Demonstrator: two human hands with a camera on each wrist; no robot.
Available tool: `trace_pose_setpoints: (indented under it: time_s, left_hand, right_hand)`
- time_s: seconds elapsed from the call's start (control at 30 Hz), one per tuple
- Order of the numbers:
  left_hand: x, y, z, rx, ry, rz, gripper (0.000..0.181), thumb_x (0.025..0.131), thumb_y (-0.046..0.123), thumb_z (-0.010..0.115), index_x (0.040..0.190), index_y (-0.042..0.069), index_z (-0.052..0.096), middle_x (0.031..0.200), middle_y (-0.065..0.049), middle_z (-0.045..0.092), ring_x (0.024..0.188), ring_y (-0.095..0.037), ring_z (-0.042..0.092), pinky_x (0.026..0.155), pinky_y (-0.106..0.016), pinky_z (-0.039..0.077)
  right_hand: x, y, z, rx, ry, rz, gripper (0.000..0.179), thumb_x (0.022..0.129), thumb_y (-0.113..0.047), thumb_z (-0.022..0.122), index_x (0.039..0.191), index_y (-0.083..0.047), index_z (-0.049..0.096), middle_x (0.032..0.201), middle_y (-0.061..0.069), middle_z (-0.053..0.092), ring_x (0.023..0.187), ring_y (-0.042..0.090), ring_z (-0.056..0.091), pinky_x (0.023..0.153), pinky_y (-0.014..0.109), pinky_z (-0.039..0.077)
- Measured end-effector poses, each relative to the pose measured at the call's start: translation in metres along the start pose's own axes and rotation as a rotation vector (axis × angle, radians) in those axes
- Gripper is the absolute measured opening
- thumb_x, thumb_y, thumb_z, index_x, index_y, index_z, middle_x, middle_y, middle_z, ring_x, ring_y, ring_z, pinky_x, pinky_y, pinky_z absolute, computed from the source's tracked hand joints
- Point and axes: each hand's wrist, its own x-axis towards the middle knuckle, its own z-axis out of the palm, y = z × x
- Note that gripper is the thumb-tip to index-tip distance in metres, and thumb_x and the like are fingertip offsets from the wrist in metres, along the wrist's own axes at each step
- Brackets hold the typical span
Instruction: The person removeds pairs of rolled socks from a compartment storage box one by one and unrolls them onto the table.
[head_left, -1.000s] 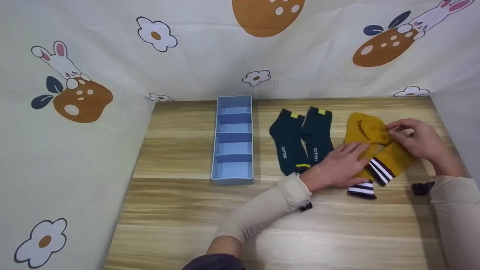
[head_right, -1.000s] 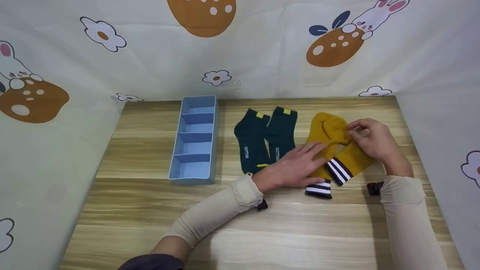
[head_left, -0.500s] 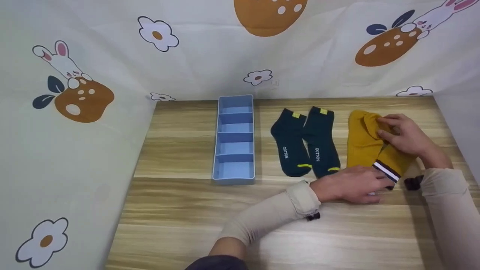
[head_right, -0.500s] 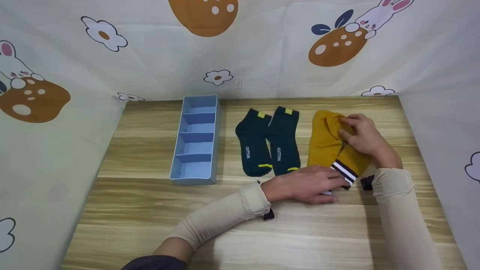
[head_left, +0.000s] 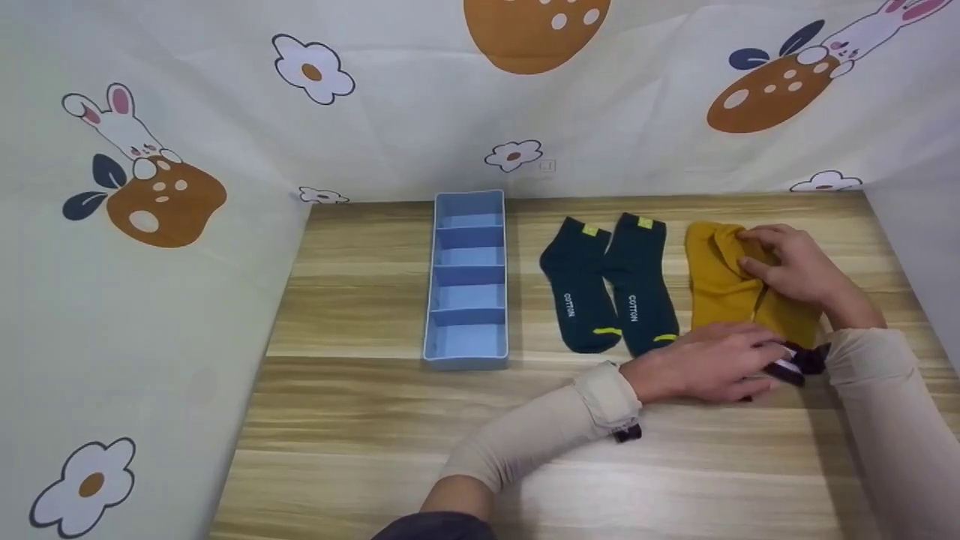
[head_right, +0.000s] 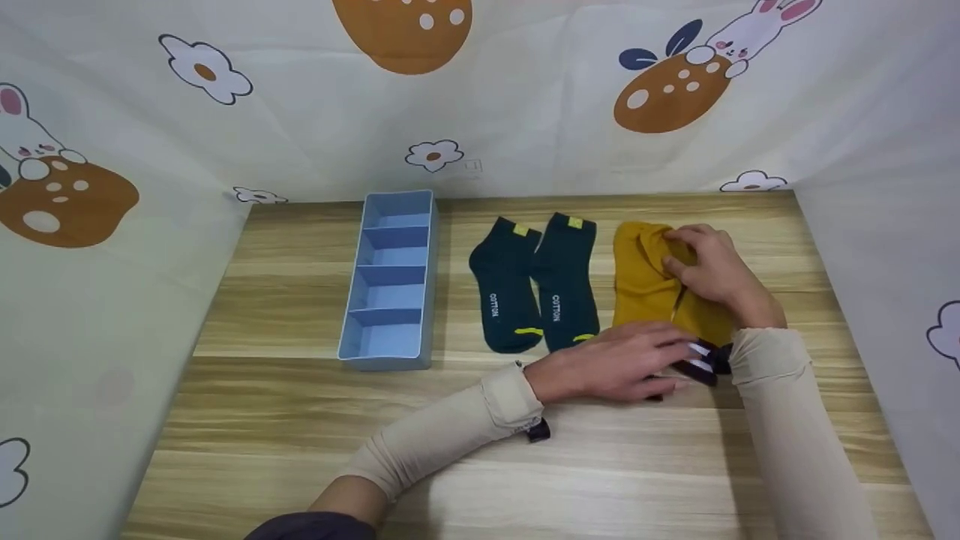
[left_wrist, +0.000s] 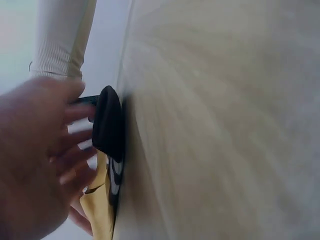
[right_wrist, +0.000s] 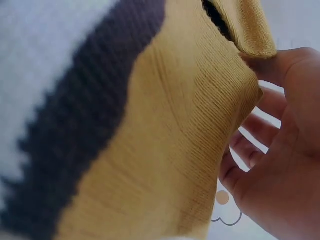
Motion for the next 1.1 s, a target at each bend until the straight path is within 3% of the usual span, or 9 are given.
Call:
trace_pose_setpoints:
  time_s: [0.13, 0.27, 0.47, 0.73, 0.87, 0.93, 1.0, 1.1]
  left_hand:
    - [0.000, -0.013, 0.000, 0.106, 0.065, -0.235, 0.069, 0.114, 0.060, 0.028, 0.171, 0.022, 0.032, 0.181, -0.001, 0.024, 0.167, -0.016, 0.025, 0.135, -0.032, 0.022]
    - [0.002, -0.035, -0.002, 0.099, 0.025, -0.409, 0.070, 0.114, 0.062, 0.021, 0.173, 0.026, 0.024, 0.182, 0.003, 0.019, 0.169, -0.014, 0.018, 0.136, -0.036, 0.022]
    - [-0.003, -0.051, -0.005, 0.106, -0.073, -0.514, 0.066, 0.112, 0.067, 0.014, 0.171, 0.040, 0.029, 0.180, 0.013, 0.023, 0.166, -0.012, 0.024, 0.135, -0.038, 0.022]
    - [0.001, -0.045, -0.004, 0.164, -0.143, -0.668, 0.074, 0.107, 0.077, 0.013, 0.172, 0.042, 0.018, 0.179, 0.014, 0.018, 0.167, -0.020, 0.019, 0.138, -0.043, 0.011]
    - [0.002, -0.043, -0.001, 0.169, -0.131, -0.696, 0.080, 0.106, 0.079, 0.022, 0.173, 0.037, 0.017, 0.178, 0.008, 0.019, 0.166, -0.021, 0.019, 0.138, -0.044, 0.011]
    - [0.002, -0.041, 0.000, 0.166, -0.109, -0.677, 0.083, 0.105, 0.080, 0.026, 0.174, 0.034, 0.015, 0.179, 0.005, 0.017, 0.166, -0.022, 0.017, 0.138, -0.045, 0.011]
    - [0.001, -0.037, 0.000, 0.157, -0.069, -0.604, 0.084, 0.106, 0.079, 0.029, 0.174, 0.033, 0.016, 0.179, 0.002, 0.016, 0.167, -0.022, 0.015, 0.138, -0.046, 0.011]
    - [-0.003, -0.026, -0.002, 0.156, -0.061, -0.403, 0.078, 0.108, 0.074, 0.031, 0.174, 0.035, 0.017, 0.183, 0.001, 0.012, 0.169, -0.021, 0.009, 0.138, -0.044, 0.011]
  right_hand:
    - [-0.003, 0.004, 0.000, -0.027, 0.049, -0.017, 0.042, 0.104, -0.009, 0.071, 0.140, 0.010, 0.064, 0.142, 0.039, 0.058, 0.129, 0.058, 0.052, 0.105, 0.074, 0.041]
    - [-0.009, 0.009, -0.001, -0.047, 0.051, 0.036, 0.045, 0.104, -0.012, 0.072, 0.142, 0.011, 0.062, 0.141, 0.041, 0.053, 0.127, 0.059, 0.050, 0.104, 0.074, 0.040]
    - [-0.017, 0.014, -0.005, -0.069, 0.023, 0.132, 0.057, 0.108, -0.025, 0.067, 0.149, 0.012, 0.055, 0.140, 0.044, 0.046, 0.123, 0.059, 0.046, 0.102, 0.075, 0.040]
    - [-0.020, 0.019, -0.005, -0.084, 0.037, 0.169, 0.066, 0.111, -0.036, 0.060, 0.152, 0.014, 0.048, 0.139, 0.048, 0.042, 0.123, 0.060, 0.042, 0.098, 0.073, 0.040]
    - [-0.018, 0.021, -0.002, -0.081, 0.045, 0.171, 0.066, 0.115, -0.038, 0.049, 0.156, 0.014, 0.042, 0.138, 0.050, 0.038, 0.125, 0.062, 0.035, 0.096, 0.070, 0.035]
    - [-0.017, 0.021, -0.001, -0.070, 0.052, 0.165, 0.062, 0.116, -0.033, 0.043, 0.157, 0.013, 0.041, 0.137, 0.050, 0.037, 0.124, 0.063, 0.034, 0.096, 0.068, 0.033]
    - [-0.016, 0.022, -0.001, -0.054, 0.077, 0.134, 0.055, 0.115, -0.024, 0.042, 0.156, 0.013, 0.043, 0.135, 0.050, 0.039, 0.123, 0.062, 0.035, 0.096, 0.067, 0.031]
    - [-0.014, 0.019, 0.000, -0.019, 0.117, 0.095, 0.047, 0.112, -0.013, 0.045, 0.152, 0.011, 0.053, 0.133, 0.044, 0.046, 0.120, 0.057, 0.042, 0.094, 0.054, 0.035]
